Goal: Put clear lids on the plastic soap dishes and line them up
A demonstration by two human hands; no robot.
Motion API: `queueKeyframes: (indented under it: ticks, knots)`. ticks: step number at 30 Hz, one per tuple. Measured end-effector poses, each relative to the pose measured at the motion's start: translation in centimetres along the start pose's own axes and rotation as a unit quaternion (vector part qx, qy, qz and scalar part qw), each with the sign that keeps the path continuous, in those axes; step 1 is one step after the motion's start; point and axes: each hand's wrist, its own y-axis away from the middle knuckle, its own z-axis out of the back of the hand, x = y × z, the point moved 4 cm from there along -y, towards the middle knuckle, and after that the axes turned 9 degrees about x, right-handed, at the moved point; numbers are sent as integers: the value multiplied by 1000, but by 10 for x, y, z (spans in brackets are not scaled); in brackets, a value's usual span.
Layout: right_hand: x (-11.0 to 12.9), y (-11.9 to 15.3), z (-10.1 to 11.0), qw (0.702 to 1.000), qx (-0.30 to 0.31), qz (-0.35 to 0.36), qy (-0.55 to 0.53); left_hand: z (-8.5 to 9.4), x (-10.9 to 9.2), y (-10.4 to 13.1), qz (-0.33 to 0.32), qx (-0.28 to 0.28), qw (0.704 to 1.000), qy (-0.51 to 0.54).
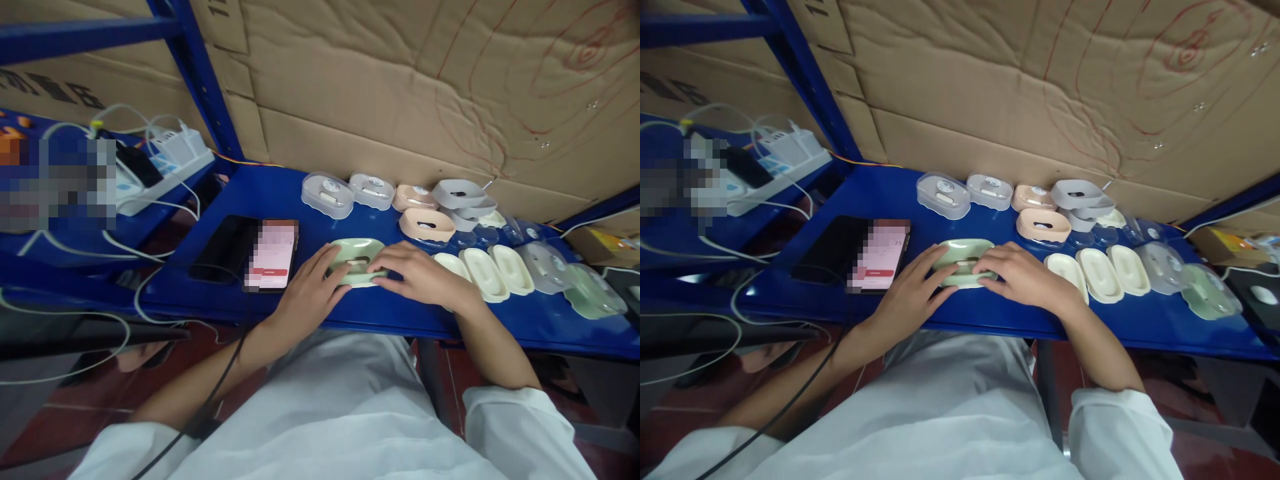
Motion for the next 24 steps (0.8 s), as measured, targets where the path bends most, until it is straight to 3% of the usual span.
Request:
queueKeyframes:
  ticks: [8,12,15,18,21,24]
  knots:
    - [5,-10,-18,998,53,-25,33,-1,0,-2,-25,18,999,-17]
    - [-1,-5,-3,999,35,1,-31,-1,0,-2,-20,18,999,-18]
    - [-33,15,27,995,-63,-49,-54,0,0,-2,-22,9,999,-27]
    - [-82,47,52,966,-164,-200,26,0,-1,-3,-25,1,999,-33]
    - [-121,68,52,945,-123,-299,57,1,-2,-3,-28,-2,999,-32]
    - [-137,67,39,950,-63,-306,27,0,-2,-3,-25,1,999,-30]
